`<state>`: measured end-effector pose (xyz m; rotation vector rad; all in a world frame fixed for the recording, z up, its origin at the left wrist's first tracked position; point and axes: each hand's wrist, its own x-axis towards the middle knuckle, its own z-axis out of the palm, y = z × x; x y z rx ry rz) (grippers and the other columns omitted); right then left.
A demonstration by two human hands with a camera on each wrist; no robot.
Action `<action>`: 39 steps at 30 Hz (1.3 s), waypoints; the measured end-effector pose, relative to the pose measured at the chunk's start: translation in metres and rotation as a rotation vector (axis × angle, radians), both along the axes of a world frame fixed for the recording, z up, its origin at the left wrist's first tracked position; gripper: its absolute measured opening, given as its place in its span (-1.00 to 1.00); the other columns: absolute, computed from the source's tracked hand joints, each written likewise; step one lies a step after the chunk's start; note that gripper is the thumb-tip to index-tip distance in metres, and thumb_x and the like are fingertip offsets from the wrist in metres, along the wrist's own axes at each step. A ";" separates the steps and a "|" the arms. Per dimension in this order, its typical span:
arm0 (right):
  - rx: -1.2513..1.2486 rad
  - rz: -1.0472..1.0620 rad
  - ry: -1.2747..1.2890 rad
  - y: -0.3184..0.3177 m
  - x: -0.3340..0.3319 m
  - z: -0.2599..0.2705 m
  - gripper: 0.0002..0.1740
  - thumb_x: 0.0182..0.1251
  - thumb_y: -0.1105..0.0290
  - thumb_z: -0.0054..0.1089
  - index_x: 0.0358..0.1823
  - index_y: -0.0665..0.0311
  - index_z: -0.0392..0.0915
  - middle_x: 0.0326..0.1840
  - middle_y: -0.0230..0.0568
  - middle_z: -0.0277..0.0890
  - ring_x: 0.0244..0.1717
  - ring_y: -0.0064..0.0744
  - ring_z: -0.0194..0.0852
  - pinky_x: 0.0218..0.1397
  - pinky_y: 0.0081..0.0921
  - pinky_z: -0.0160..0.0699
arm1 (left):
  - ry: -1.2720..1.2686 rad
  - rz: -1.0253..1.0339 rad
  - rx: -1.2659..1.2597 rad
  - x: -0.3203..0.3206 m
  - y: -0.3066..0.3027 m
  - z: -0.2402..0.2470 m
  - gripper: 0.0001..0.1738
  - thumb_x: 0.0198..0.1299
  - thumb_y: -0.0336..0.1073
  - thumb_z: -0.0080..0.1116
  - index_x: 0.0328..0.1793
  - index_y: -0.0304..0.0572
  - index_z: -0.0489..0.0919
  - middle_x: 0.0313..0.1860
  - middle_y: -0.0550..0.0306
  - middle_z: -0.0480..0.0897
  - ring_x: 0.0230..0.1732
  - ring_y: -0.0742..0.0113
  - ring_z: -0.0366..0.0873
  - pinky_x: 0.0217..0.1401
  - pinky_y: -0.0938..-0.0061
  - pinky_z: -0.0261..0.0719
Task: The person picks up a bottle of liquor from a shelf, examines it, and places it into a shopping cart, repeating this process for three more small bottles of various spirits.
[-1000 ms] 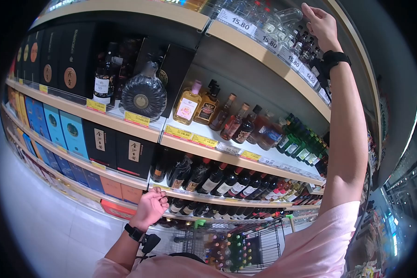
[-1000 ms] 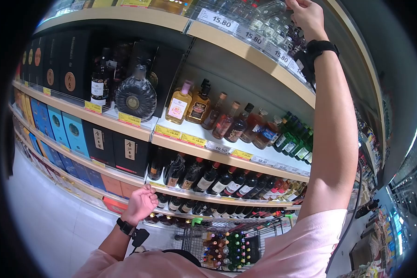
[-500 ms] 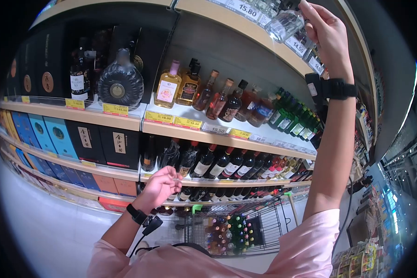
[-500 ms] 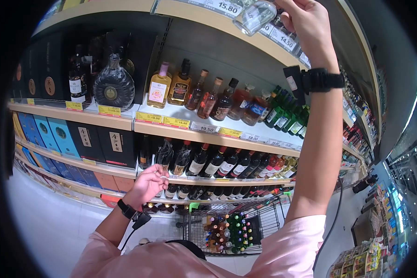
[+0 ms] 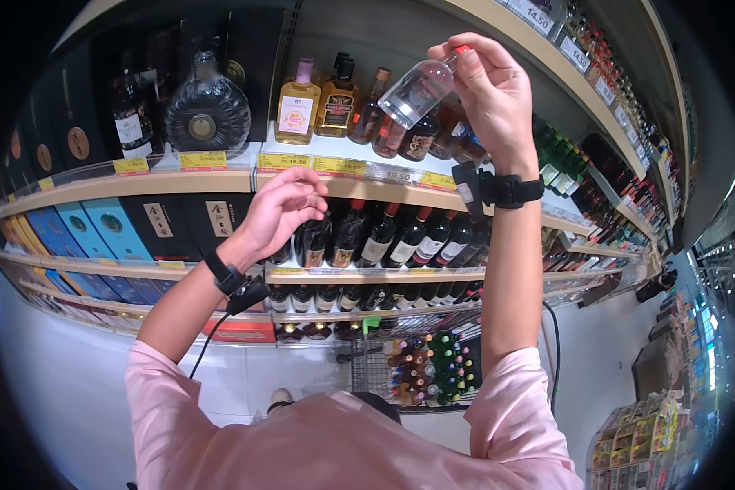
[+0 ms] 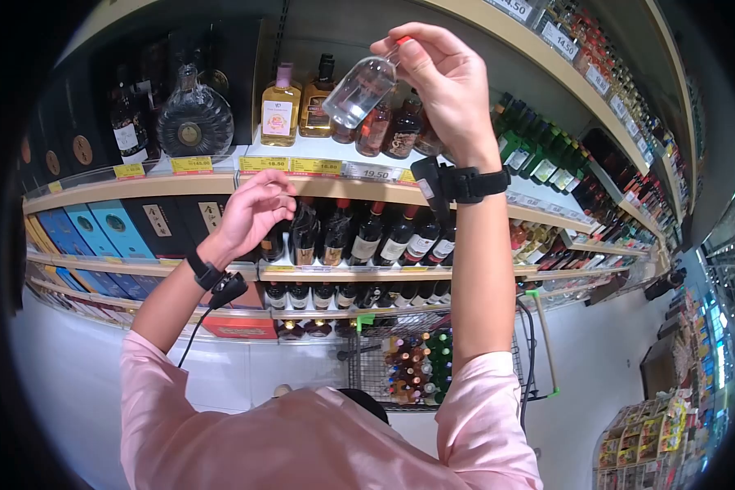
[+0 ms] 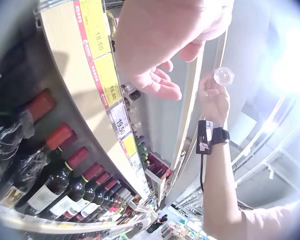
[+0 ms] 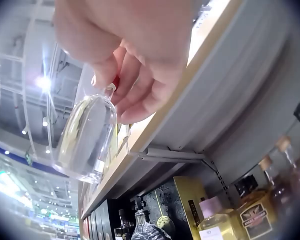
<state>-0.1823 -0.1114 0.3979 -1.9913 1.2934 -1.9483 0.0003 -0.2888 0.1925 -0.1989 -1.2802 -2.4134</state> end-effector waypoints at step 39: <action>0.297 -0.034 -0.169 0.131 -0.041 -0.163 -0.74 0.37 0.41 0.24 0.00 0.39 0.59 -0.18 -0.32 0.64 -0.23 -0.62 0.56 -0.12 -0.59 0.58 | -0.091 -0.043 0.326 -0.050 0.212 -0.033 -0.46 0.45 0.12 -0.04 0.10 -0.26 0.58 -0.10 -0.04 0.69 -0.18 0.21 0.58 -0.03 0.33 0.54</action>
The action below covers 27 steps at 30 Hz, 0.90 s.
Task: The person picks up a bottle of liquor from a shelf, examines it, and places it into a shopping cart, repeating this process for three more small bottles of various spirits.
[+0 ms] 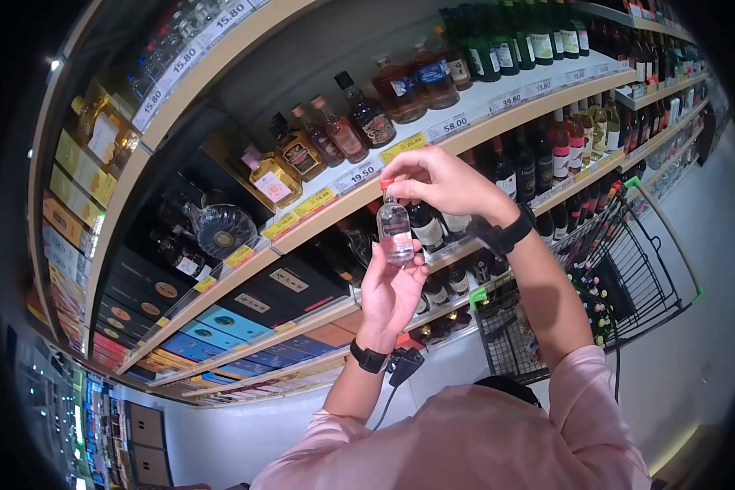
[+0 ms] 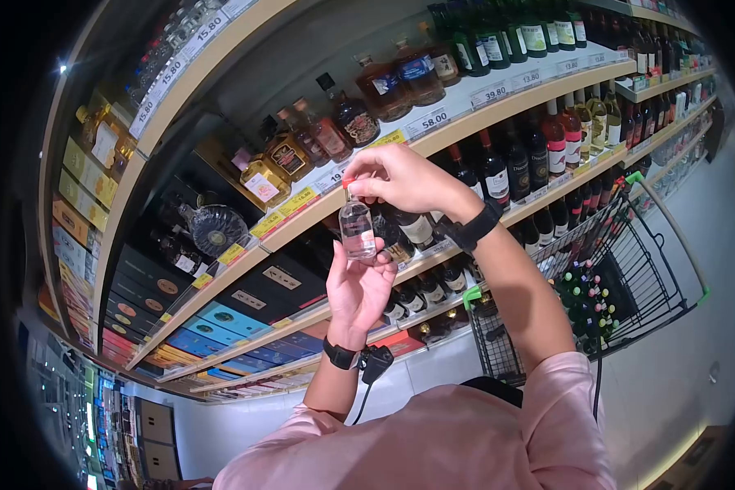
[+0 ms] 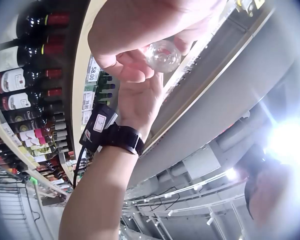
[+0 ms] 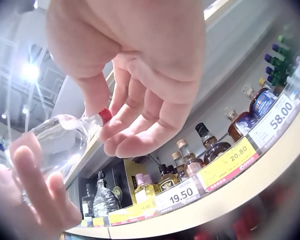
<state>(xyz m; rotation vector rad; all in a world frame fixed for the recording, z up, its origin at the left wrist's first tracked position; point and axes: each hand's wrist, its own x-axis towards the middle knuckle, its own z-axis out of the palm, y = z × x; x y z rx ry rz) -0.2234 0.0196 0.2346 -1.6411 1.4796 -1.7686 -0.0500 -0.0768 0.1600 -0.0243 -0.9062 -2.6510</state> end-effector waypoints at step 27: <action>-0.033 -0.170 -0.157 0.114 -0.041 -0.068 -0.86 0.44 0.42 0.13 -0.09 0.31 0.44 -0.38 -0.44 0.45 -0.41 -0.72 0.38 -0.34 -0.66 0.41 | -0.129 0.206 -0.673 -0.041 0.107 -0.034 -0.58 0.46 -0.21 0.05 0.32 -0.30 0.41 0.17 -0.03 0.59 -0.03 0.42 0.56 0.00 0.47 0.56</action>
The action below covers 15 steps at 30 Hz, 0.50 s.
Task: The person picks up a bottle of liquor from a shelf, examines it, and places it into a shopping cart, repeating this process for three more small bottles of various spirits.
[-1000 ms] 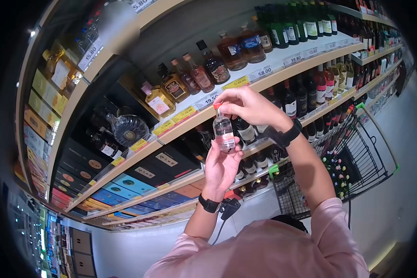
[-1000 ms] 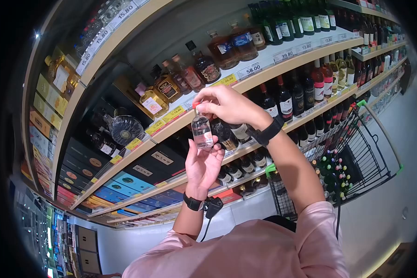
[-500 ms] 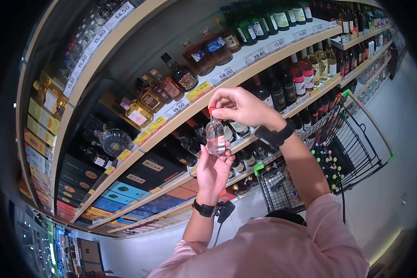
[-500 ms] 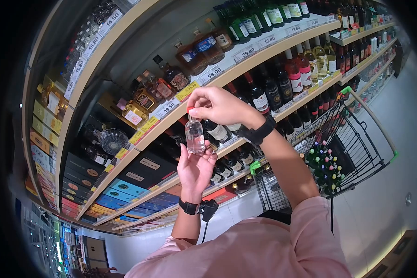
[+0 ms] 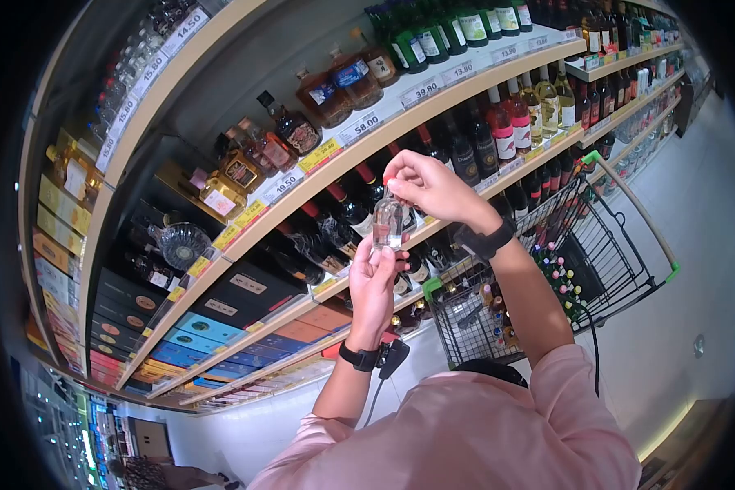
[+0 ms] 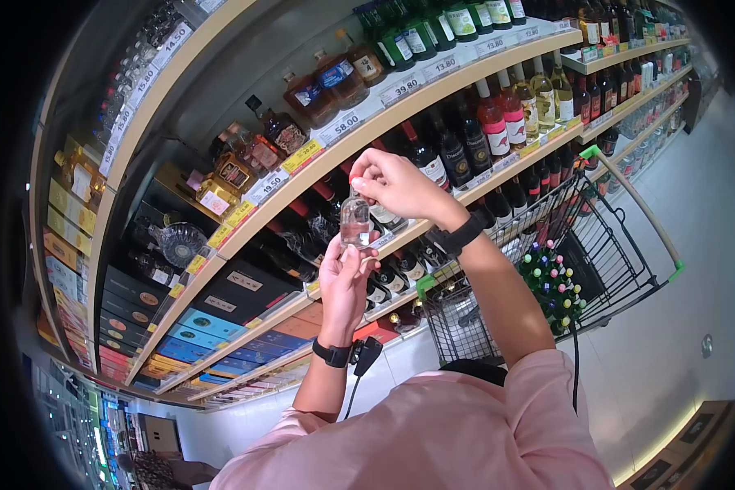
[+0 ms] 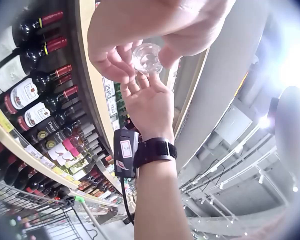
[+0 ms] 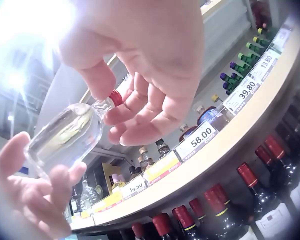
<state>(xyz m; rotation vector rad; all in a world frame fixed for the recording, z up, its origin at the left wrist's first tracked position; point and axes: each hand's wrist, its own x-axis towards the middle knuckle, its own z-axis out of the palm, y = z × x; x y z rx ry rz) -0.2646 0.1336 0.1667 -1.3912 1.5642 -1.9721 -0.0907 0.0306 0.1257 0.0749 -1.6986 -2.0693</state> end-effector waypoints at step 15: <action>0.016 0.054 -0.086 0.012 0.011 -0.010 -0.85 0.49 0.43 0.06 -0.03 0.33 0.40 -0.33 -0.40 0.45 -0.35 -0.70 0.43 -0.29 -0.65 0.46 | 0.032 0.243 -0.700 0.001 0.011 0.001 -0.24 0.20 -0.44 0.32 0.50 -0.25 0.23 -0.05 0.07 0.62 -0.10 0.43 0.59 -0.01 0.50 0.57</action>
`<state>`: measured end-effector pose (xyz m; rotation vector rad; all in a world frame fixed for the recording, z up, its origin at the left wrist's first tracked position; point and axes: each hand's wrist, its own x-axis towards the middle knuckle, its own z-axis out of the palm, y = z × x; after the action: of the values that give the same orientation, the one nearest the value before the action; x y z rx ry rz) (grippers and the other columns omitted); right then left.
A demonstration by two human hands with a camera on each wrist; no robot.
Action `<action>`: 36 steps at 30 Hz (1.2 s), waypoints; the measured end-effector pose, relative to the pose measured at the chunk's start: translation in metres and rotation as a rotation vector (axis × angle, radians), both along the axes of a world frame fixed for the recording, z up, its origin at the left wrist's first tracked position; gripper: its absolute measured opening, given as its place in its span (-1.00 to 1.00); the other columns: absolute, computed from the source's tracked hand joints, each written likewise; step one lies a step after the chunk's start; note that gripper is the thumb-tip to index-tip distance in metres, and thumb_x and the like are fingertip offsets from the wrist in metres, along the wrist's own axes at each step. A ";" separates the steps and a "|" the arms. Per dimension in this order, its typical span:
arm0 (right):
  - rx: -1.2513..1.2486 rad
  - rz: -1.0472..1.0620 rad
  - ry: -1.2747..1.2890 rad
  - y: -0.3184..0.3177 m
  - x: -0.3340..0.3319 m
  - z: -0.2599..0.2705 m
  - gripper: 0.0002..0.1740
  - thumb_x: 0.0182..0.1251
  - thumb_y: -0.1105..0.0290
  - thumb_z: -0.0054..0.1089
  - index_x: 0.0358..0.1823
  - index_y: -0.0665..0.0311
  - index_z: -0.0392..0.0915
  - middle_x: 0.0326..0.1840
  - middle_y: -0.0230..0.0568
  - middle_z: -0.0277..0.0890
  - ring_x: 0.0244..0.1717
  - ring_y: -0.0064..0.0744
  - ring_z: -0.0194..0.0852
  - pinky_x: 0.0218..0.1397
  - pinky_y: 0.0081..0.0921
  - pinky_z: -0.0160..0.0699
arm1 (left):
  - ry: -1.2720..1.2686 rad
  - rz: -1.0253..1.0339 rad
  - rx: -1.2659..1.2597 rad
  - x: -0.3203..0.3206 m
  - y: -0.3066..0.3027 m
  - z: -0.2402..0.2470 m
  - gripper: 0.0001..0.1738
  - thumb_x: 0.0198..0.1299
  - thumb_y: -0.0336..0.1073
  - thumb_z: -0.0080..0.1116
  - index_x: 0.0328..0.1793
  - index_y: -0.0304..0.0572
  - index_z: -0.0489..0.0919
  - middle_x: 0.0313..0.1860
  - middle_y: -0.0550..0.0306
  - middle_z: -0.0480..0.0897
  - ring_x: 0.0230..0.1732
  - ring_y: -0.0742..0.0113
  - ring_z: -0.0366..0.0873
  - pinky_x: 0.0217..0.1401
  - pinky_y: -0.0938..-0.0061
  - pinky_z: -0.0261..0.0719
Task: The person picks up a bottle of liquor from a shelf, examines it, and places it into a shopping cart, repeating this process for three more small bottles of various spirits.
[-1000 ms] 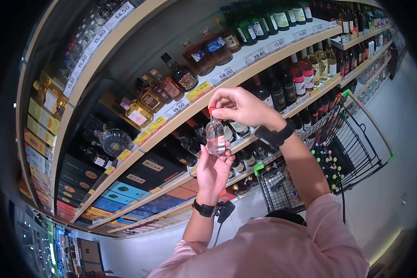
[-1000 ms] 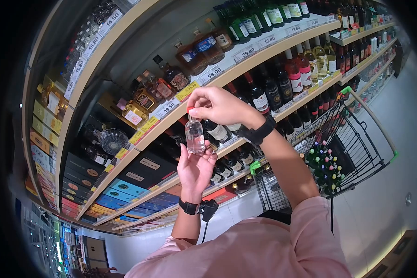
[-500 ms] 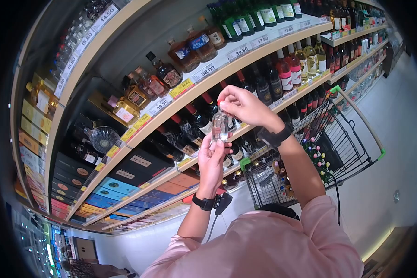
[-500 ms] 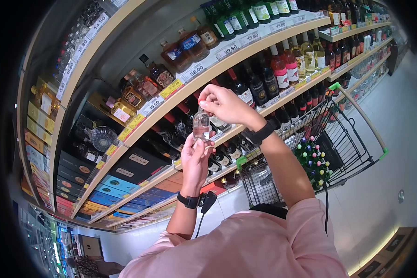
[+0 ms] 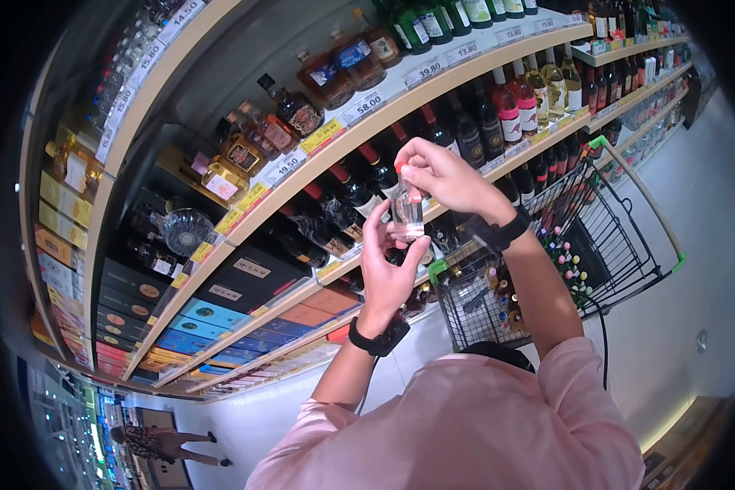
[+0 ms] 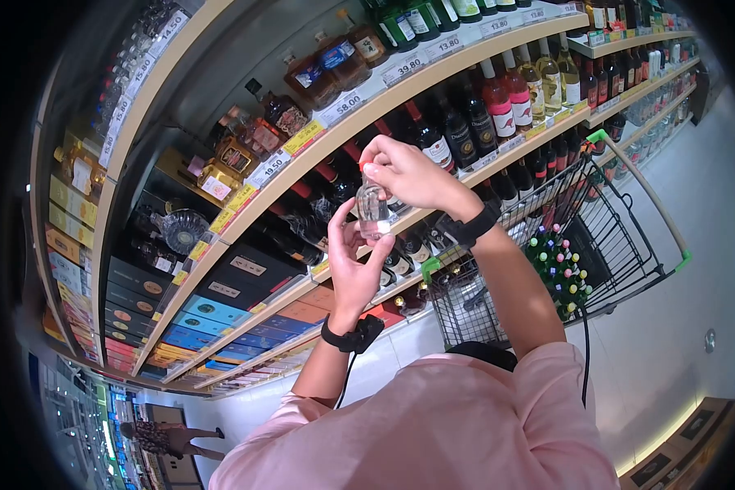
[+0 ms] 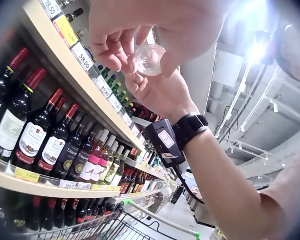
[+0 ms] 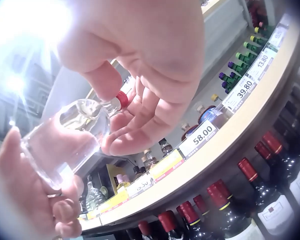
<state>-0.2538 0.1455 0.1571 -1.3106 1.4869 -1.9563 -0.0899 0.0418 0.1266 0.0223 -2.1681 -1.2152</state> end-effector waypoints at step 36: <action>-0.072 0.002 -0.029 0.006 0.007 -0.021 -0.79 0.51 0.38 0.06 -0.04 0.36 0.59 -0.32 -0.48 0.48 -0.35 -0.76 0.35 -0.26 -0.71 0.39 | 0.020 -0.102 0.181 0.009 -0.003 -0.011 -0.20 0.12 -0.46 0.39 0.50 -0.26 0.30 -0.11 0.16 0.61 -0.09 0.48 0.58 0.01 0.56 0.53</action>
<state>-0.2468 0.1516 0.1366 -1.3065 1.4130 -2.0370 -0.0805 0.0390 0.1161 -0.0241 -2.0572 -1.4607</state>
